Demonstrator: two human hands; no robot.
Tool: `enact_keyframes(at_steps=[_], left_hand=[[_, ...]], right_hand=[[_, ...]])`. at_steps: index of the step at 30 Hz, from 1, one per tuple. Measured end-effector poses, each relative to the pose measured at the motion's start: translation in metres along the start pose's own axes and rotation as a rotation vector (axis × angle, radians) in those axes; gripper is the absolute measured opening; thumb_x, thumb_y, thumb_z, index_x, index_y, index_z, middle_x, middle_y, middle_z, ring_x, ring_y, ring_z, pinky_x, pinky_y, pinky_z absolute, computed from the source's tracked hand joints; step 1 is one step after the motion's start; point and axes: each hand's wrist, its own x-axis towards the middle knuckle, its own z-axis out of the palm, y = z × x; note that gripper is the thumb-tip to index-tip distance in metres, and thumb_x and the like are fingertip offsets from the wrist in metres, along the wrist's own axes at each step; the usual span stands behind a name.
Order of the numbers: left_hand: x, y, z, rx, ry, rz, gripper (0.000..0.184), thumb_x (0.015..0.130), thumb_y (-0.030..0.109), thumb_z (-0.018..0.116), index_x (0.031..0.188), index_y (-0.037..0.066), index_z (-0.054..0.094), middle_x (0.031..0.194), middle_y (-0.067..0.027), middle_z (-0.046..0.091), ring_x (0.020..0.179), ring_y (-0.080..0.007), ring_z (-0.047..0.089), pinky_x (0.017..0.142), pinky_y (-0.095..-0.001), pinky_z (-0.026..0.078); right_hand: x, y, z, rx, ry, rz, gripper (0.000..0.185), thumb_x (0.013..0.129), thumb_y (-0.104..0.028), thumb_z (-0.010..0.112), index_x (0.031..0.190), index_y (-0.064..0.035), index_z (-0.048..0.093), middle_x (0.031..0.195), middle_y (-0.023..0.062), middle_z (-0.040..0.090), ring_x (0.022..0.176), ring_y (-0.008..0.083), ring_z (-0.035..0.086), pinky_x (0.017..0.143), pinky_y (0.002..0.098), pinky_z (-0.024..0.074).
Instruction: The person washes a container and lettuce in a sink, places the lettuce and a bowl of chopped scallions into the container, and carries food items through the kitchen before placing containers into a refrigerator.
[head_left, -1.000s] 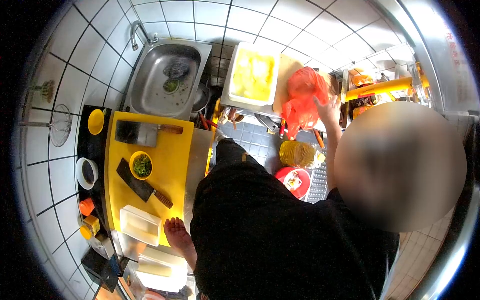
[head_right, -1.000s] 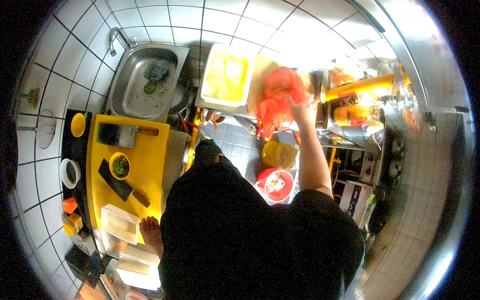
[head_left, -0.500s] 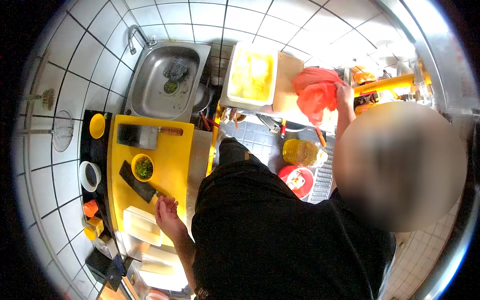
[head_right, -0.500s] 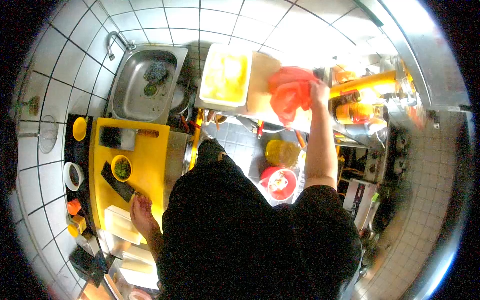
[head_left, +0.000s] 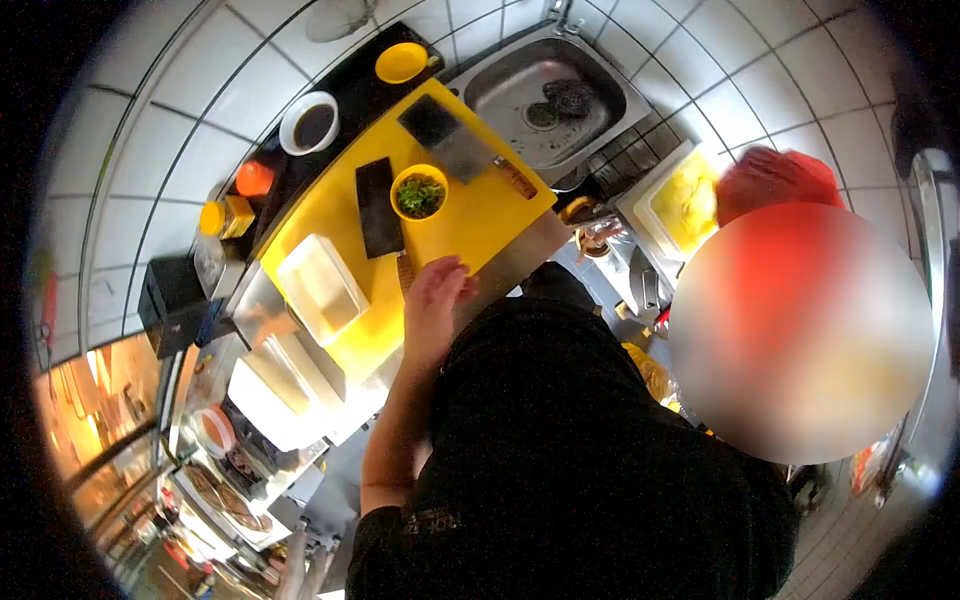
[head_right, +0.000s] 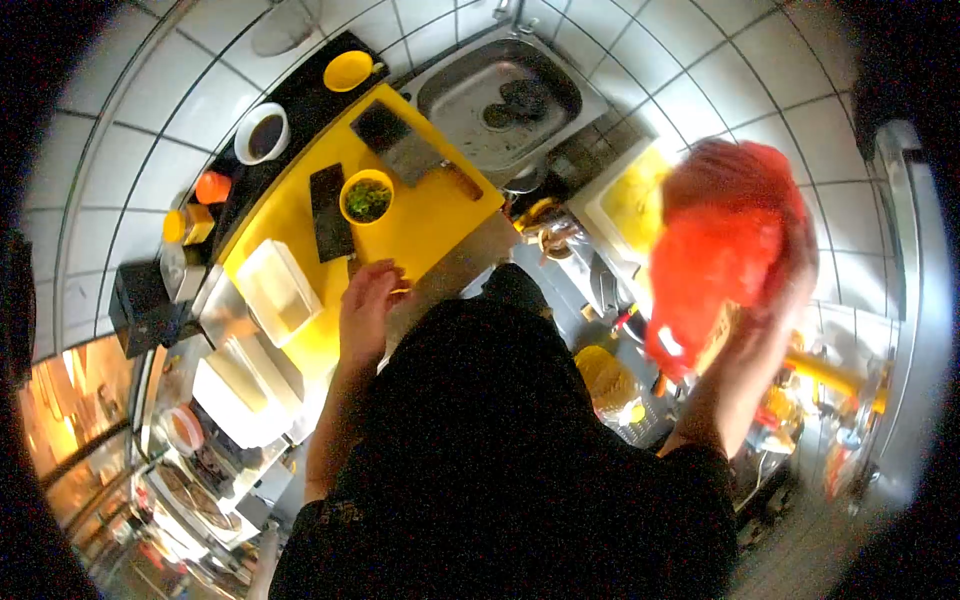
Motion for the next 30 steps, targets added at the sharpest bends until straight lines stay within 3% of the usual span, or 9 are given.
enact_keyframes(at_steps=[6, 8, 12, 15, 18, 22, 26, 28, 30], left_hand=[[0.013, 0.014, 0.031, -0.159, -0.333, 0.091, 0.046, 0.104, 0.024, 0.057, 0.143, 0.003, 0.046, 0.133, -0.0151, 0.054, 0.114, -0.0255, 0.062, 0.094, -0.0395, 0.054], [0.005, 0.029, 0.033, -0.289, -0.319, -0.032, 0.049, 0.103, 0.024, 0.057, 0.145, 0.004, 0.043, 0.135, -0.0153, 0.053, 0.116, -0.0251, 0.060, 0.097, -0.0398, 0.053], [-0.005, 0.050, 0.030, -0.193, -0.215, -0.101, 0.050, 0.098, 0.014, 0.058, 0.144, 0.002, 0.043, 0.132, -0.0154, 0.056, 0.116, -0.0239, 0.060, 0.098, -0.0378, 0.051], [0.003, 0.009, 0.006, 0.074, -0.100, 0.009, 0.049, 0.092, 0.005, 0.058, 0.140, 0.001, 0.049, 0.123, -0.0156, 0.061, 0.110, -0.0243, 0.063, 0.094, -0.0357, 0.053], [0.003, -0.014, -0.019, 0.019, -0.007, -0.011, 0.042, 0.087, -0.001, 0.058, 0.129, 0.000, 0.060, 0.112, -0.0128, 0.067, 0.103, -0.0221, 0.065, 0.088, -0.0326, 0.054], [-0.013, 0.016, -0.024, 0.458, 0.152, 0.167, 0.030, 0.080, -0.002, 0.059, 0.109, -0.001, 0.069, 0.105, -0.0145, 0.069, 0.090, -0.0230, 0.068, 0.079, -0.0335, 0.054], [-0.013, 0.010, -0.034, 0.929, 0.135, 0.444, 0.021, 0.079, -0.003, 0.061, 0.099, -0.001, 0.067, 0.100, -0.0179, 0.066, 0.091, -0.0351, 0.066, 0.081, -0.0387, 0.055], [-0.016, 0.018, -0.026, 1.281, 0.189, 0.636, 0.020, 0.080, -0.002, 0.063, 0.099, -0.001, 0.067, 0.101, -0.0178, 0.067, 0.091, -0.0372, 0.066, 0.083, -0.0415, 0.055], [-0.022, 0.049, 0.003, 1.056, 0.190, 0.795, 0.018, 0.081, 0.000, 0.063, 0.098, -0.001, 0.068, 0.103, -0.0183, 0.067, 0.092, -0.0397, 0.065, 0.084, -0.0444, 0.055]], right_hand=[[-0.033, 0.075, 0.108, 0.180, -0.191, 0.231, 0.038, 0.099, -0.011, 0.058, 0.134, 0.0020, 0.055, 0.120, 0.0142, 0.067, 0.106, 0.0255, 0.066, 0.094, 0.0369, 0.0535], [-0.072, 0.088, 0.149, -0.140, -0.058, 0.308, 0.037, 0.098, -0.012, 0.059, 0.132, 0.0023, 0.056, 0.119, 0.0128, 0.067, 0.102, 0.0227, 0.066, 0.092, 0.0348, 0.0534], [-0.092, 0.202, 0.150, -0.048, -0.441, 0.340, 0.043, 0.095, -0.008, 0.064, 0.135, 0.0017, 0.055, 0.111, 0.0116, 0.069, 0.088, 0.0181, 0.067, 0.072, 0.0291, 0.0549], [-0.101, 0.178, 0.146, -0.477, -0.779, 0.501, 0.052, 0.092, -0.007, 0.066, 0.142, -0.0037, 0.052, 0.125, 0.0180, 0.063, 0.098, 0.0217, 0.068, 0.079, 0.0324, 0.0577], [-0.099, 0.142, 0.141, -0.669, -0.833, 0.149, 0.058, 0.089, -0.007, 0.069, 0.144, -0.0049, 0.050, 0.131, 0.0216, 0.059, 0.104, 0.0250, 0.069, 0.086, 0.0350, 0.0577], [-0.071, 0.137, 0.130, -0.925, -0.735, -0.618, 0.053, 0.085, -0.011, 0.074, 0.135, -0.0049, 0.059, 0.138, 0.0248, 0.054, 0.110, 0.0311, 0.068, 0.096, 0.0372, 0.0542], [-0.068, 0.102, 0.169, -0.334, -0.928, -0.045, 0.036, 0.091, -0.003, 0.068, 0.127, -0.0035, 0.063, 0.134, 0.0216, 0.059, 0.115, 0.0276, 0.066, 0.096, 0.0336, 0.0540], [-0.070, 0.083, 0.198, -0.293, -0.973, -0.061, 0.034, 0.093, 0.001, 0.064, 0.126, -0.0030, 0.063, 0.131, 0.0199, 0.061, 0.115, 0.0261, 0.066, 0.096, 0.0338, 0.0551], [-0.073, 0.076, 0.225, -0.247, -1.022, -0.076, 0.033, 0.094, 0.002, 0.062, 0.127, -0.0031, 0.062, 0.130, 0.0189, 0.061, 0.116, 0.0251, 0.065, 0.096, 0.0347, 0.0557]])
